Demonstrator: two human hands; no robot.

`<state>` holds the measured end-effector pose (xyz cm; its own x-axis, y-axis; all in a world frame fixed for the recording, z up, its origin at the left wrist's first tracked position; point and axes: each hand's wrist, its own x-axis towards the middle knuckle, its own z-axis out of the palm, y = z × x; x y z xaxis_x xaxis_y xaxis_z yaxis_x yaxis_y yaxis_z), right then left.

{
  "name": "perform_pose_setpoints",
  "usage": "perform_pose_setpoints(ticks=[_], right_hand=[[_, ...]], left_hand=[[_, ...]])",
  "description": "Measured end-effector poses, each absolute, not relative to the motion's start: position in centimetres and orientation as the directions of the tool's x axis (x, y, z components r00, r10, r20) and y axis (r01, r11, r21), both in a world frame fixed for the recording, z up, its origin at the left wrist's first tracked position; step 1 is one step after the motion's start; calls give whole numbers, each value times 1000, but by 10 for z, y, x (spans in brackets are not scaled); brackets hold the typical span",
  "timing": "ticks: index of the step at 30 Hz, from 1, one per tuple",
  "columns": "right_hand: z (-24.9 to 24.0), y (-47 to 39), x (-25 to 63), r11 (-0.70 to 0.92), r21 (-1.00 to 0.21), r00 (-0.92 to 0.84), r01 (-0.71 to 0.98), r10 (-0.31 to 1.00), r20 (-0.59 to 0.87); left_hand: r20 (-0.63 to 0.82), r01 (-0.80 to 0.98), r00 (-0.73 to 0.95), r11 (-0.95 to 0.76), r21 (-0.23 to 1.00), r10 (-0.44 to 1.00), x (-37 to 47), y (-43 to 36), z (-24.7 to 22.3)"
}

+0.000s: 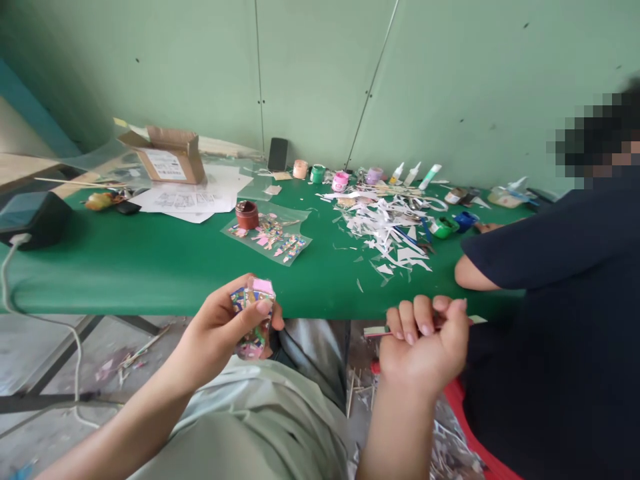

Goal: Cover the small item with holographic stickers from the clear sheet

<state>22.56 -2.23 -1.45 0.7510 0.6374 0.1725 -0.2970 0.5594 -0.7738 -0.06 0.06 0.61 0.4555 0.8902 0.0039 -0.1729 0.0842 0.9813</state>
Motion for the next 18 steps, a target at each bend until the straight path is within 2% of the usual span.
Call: perform_pose_setpoints(ticks=[6, 8, 10, 13, 15, 18], right_hand=[[-24, -13, 201, 598, -802, 762, -12, 524, 380], [-28, -14, 186, 564, -823, 672, 61, 587, 452], [-33, -18, 170, 499, -858, 482, 123, 725, 492], [-37, -27, 152, 468, -827, 299, 312, 778, 553], [-36, -31, 144, 478, -804, 284, 353, 765, 579], [-30, -33, 137, 493, -822, 343, 285, 748, 568]], left_hand=[[19, -126, 427, 38, 991, 904, -1, 0, 7], [36, -143, 418, 27, 989, 908, 0, -1, 9], [57, -159, 421, 12, 987, 905, 1, -1, 11], [80, -168, 428, -7, 986, 900, 0, -1, 13], [90, -166, 428, -20, 986, 899, -1, -2, 11], [93, -140, 444, -34, 990, 891, 0, -3, 8]])
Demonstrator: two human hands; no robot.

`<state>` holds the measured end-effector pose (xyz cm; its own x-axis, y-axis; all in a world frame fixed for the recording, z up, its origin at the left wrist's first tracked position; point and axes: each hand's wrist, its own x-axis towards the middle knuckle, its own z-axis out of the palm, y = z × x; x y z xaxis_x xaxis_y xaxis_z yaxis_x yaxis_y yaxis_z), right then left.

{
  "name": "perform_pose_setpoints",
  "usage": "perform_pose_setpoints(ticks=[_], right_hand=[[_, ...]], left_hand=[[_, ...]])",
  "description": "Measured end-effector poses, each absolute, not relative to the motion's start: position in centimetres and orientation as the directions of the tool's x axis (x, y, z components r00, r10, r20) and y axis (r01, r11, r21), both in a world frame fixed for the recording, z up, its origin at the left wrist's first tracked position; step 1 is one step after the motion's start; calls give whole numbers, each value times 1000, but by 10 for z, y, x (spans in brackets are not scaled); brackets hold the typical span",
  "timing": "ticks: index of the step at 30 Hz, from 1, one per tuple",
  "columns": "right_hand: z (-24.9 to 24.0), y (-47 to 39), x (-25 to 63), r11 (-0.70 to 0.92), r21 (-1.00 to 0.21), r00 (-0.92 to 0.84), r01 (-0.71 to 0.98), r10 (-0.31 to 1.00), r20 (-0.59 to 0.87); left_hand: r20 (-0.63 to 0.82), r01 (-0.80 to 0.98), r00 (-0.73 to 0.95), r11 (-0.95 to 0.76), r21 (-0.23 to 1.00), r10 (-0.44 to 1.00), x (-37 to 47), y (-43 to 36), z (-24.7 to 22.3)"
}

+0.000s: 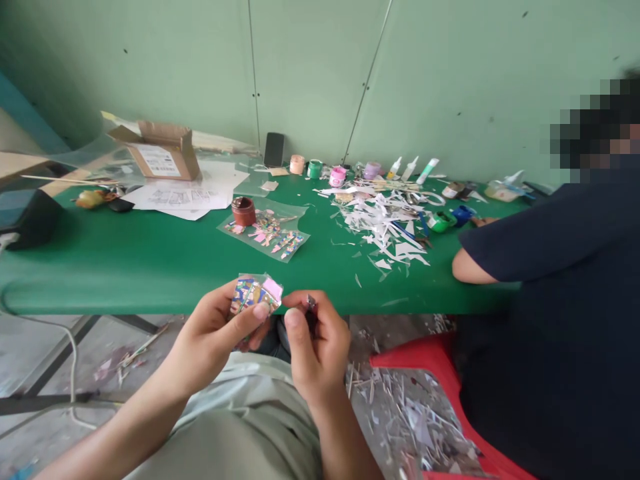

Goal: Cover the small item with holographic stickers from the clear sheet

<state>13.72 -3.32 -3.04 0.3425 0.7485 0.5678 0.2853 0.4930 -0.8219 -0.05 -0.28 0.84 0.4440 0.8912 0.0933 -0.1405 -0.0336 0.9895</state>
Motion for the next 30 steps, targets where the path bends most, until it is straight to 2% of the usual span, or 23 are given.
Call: perform_pose_setpoints(ticks=[4, 7, 12, 19, 24, 30], right_hand=[[-20, -33, 135, 463, -865, 366, 196, 784, 502], [-18, -33, 137, 463, -856, 327, 230, 791, 517], [-26, -33, 140, 503, -805, 288, 313, 758, 586], [-32, -32, 136, 551, -598, 121, 582, 668, 734], [-32, -31, 132, 602, -467, 5, 648, 610, 793], [-32, -29, 129, 586, -383, 4, 714, 544, 839]], left_hand=[[32, -87, 505, 14, 996, 862, 3, -5, 13], [-38, -59, 564, 86, 995, 825, 5, -6, 16], [-8, -123, 557, 93, 988, 830, 3, -7, 15], [14, -159, 479, 71, 985, 878, 2, -6, 19], [71, -165, 483, 11, 986, 873, 1, -6, 20], [50, -163, 486, 35, 986, 873, 0, -7, 17]])
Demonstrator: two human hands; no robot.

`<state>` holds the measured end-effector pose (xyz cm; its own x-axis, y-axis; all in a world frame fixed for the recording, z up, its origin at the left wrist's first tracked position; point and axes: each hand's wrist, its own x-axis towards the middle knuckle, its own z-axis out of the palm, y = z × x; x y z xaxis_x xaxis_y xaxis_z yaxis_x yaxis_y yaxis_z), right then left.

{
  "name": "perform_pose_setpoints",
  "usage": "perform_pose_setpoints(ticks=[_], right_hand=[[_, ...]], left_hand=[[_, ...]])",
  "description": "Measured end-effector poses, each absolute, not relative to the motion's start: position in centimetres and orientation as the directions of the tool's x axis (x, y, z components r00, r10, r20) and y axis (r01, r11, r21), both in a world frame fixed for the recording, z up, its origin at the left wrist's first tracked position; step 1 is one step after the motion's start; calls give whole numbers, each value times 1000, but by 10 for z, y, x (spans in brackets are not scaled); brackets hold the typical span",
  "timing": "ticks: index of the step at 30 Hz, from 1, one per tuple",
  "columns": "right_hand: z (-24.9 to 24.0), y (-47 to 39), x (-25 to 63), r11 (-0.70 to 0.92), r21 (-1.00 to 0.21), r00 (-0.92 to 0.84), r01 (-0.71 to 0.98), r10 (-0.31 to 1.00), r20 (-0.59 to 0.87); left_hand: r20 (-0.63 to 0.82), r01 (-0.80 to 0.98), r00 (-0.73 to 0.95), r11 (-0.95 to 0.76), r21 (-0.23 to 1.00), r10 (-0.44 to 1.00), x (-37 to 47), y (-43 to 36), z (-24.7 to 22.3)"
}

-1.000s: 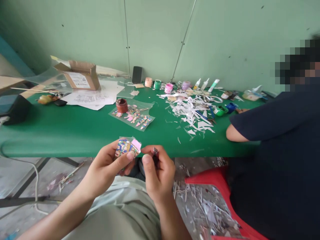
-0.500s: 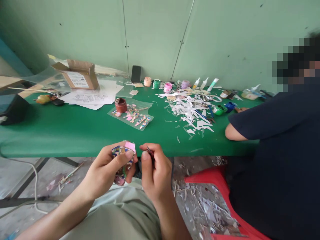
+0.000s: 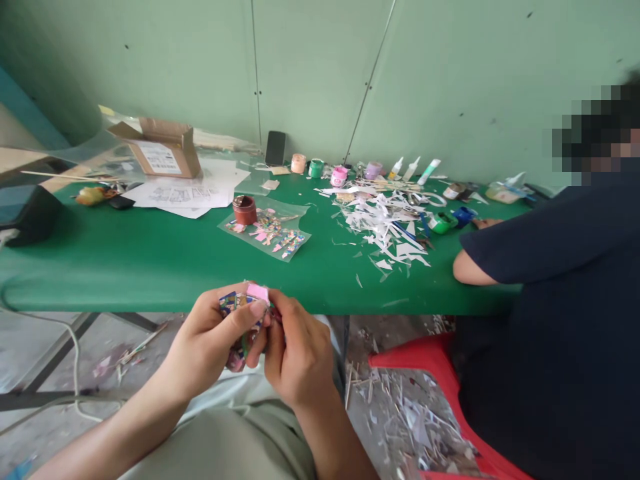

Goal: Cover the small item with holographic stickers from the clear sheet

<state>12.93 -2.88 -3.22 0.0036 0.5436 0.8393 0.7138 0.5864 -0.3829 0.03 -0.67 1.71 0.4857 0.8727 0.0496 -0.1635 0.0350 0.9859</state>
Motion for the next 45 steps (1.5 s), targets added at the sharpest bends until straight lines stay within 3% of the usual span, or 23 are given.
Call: perform_pose_setpoints(ticks=[9, 24, 30, 38, 45], right_hand=[[-42, -28, 113, 463, -357, 109, 811, 480, 871], [-44, -27, 112, 406, -439, 200, 801, 510, 836], [-44, -25, 121, 540, -490, 169, 685, 536, 827], [-35, -29, 130, 522, -716, 324, 464, 652, 685], [-31, -31, 137, 560, -744, 222, 366, 724, 654]], left_hand=[[-55, -260, 495, 209, 943, 867, 6, -8, 15], [-62, -244, 540, 226, 943, 840, 7, -7, 11], [-56, -257, 571, 243, 935, 819, 6, -8, 9], [-96, -212, 555, 252, 944, 826, 5, -7, 12], [-12, -134, 515, 94, 986, 857, 4, -10, 18]])
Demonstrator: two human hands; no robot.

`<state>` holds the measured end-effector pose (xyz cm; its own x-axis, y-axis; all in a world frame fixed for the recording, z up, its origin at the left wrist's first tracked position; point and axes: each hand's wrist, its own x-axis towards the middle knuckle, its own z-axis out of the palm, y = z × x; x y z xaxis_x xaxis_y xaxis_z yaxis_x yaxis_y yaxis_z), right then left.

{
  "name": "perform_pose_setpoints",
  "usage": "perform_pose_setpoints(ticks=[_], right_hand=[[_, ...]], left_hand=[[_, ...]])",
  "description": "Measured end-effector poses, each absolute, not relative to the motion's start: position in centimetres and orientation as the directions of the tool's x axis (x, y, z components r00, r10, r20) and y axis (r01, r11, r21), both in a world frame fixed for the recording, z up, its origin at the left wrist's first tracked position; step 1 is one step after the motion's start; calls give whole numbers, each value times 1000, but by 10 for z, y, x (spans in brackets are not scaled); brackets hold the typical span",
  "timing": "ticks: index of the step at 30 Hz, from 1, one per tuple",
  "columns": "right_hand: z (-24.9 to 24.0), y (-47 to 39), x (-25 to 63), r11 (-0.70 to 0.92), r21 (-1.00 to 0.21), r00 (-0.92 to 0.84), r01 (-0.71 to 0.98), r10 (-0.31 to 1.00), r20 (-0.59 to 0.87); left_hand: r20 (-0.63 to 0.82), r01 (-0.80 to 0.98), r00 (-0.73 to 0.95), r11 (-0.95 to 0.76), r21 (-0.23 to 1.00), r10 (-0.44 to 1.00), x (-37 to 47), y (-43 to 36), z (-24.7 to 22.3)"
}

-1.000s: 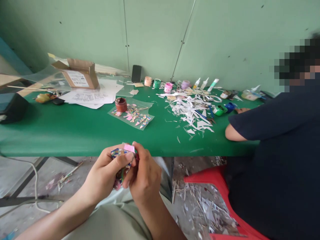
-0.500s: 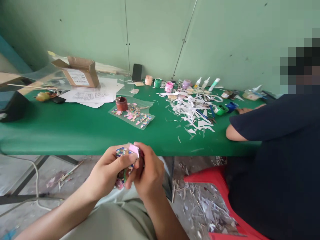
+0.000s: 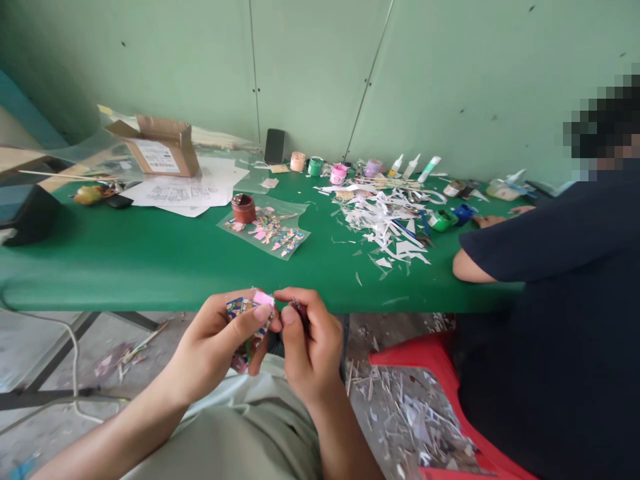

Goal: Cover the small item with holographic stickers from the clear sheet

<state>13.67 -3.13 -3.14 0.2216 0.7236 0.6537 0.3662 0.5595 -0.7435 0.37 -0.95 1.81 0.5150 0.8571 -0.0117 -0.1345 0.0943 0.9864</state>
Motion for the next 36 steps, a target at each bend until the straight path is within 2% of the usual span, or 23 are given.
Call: perform_pose_setpoints(ticks=[4, 8, 11, 15, 19, 21, 25, 27, 30, 33, 36], right_hand=[[-26, -33, 134, 547, -785, 299, 289, 728, 617], [-21, -34, 137, 523, -807, 286, 273, 757, 587], [-23, -32, 144, 495, -834, 342, 242, 761, 551], [-26, -28, 150, 465, -860, 385, 210, 769, 510], [-21, -29, 143, 453, -874, 210, 176, 850, 483], [-18, -32, 137, 446, -887, 148, 117, 876, 460], [-18, -34, 127, 452, -892, 189, 3, 876, 445], [-20, -35, 126, 451, -892, 191, -11, 877, 441], [-22, -35, 127, 446, -895, 170, -17, 883, 437], [-24, -35, 130, 468, -883, 161, 43, 869, 468], [-27, -35, 132, 512, -833, 243, 210, 798, 552]], left_hand=[[3, -22, 544, 11, 1000, 839, 2, -10, 16], [-21, 142, 613, -84, 986, 790, -1, -8, 14], [-10, 182, 565, -113, 977, 825, -6, -2, 15], [-67, 100, 512, 18, 995, 856, -13, 11, 13], [-28, -234, 352, 116, 965, 936, -5, 14, 2], [-35, -293, 324, 136, 946, 945, 3, 8, -2], [30, -177, 476, 62, 982, 879, 7, -2, -2], [70, -95, 527, -22, 995, 847, 2, -2, 1], [56, 26, 595, -89, 996, 802, -5, 1, 4], [41, 22, 606, -68, 997, 795, -8, 2, 6], [10, -78, 547, 39, 996, 837, -5, 1, 7]])
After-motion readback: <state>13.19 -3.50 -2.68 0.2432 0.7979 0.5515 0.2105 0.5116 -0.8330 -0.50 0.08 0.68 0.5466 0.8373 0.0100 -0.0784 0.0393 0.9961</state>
